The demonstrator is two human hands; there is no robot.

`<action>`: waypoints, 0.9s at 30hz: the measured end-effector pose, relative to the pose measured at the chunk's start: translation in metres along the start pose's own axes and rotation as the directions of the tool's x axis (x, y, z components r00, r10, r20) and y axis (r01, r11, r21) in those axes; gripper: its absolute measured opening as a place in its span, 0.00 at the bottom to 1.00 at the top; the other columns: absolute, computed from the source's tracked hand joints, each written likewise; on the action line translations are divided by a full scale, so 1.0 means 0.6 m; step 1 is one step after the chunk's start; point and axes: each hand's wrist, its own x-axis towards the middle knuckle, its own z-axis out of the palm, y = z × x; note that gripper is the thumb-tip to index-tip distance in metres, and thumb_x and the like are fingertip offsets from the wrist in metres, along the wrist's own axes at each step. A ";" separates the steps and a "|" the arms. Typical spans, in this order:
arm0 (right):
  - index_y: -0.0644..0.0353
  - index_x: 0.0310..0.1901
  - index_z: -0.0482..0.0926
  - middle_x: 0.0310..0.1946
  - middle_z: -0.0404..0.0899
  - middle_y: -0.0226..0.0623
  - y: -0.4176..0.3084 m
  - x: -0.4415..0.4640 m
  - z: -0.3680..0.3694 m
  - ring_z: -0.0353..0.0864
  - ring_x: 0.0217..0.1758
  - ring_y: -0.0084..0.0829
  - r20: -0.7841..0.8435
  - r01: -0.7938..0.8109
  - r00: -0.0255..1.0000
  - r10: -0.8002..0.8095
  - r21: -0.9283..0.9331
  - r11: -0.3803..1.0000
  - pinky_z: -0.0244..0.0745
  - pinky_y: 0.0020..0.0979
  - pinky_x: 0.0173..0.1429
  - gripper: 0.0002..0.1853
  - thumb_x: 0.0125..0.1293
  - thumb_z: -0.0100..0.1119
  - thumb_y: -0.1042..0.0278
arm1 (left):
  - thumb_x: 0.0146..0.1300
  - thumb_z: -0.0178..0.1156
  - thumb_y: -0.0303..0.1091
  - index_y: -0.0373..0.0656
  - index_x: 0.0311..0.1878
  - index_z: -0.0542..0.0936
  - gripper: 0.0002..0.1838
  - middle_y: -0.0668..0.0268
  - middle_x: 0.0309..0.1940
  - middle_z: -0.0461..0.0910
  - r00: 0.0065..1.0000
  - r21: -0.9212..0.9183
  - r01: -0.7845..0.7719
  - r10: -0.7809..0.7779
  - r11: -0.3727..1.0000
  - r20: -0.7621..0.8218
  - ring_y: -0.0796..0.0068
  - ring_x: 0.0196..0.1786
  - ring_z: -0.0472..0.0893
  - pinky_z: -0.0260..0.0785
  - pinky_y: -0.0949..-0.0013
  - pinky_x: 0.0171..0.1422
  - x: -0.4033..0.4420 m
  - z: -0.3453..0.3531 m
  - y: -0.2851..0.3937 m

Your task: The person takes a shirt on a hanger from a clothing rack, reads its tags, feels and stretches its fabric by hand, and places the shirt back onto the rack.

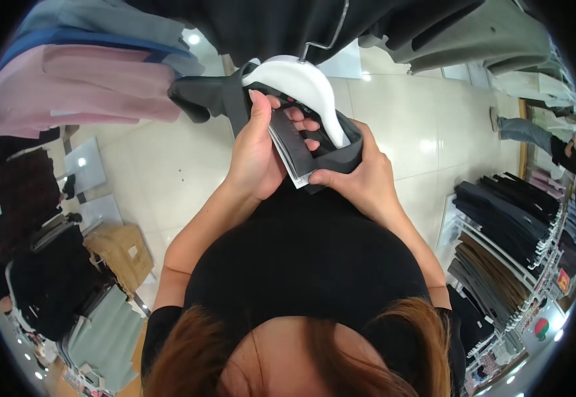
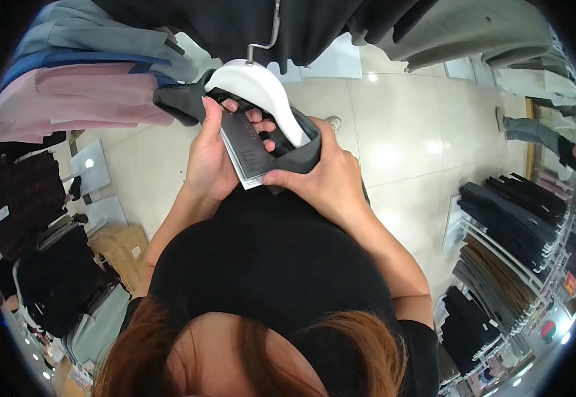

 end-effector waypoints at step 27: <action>0.58 0.54 0.64 0.35 0.79 0.47 0.016 -0.009 0.011 0.81 0.37 0.47 -0.008 0.071 0.997 -0.072 -0.087 0.994 0.75 0.38 0.40 0.41 0.43 0.68 0.41 | 0.65 0.43 0.53 0.46 0.45 0.61 0.19 0.65 0.38 0.65 0.999 0.304 -0.015 0.000 0.953 0.049 0.69 0.45 0.75 0.73 0.64 0.43 -0.014 -0.017 -0.002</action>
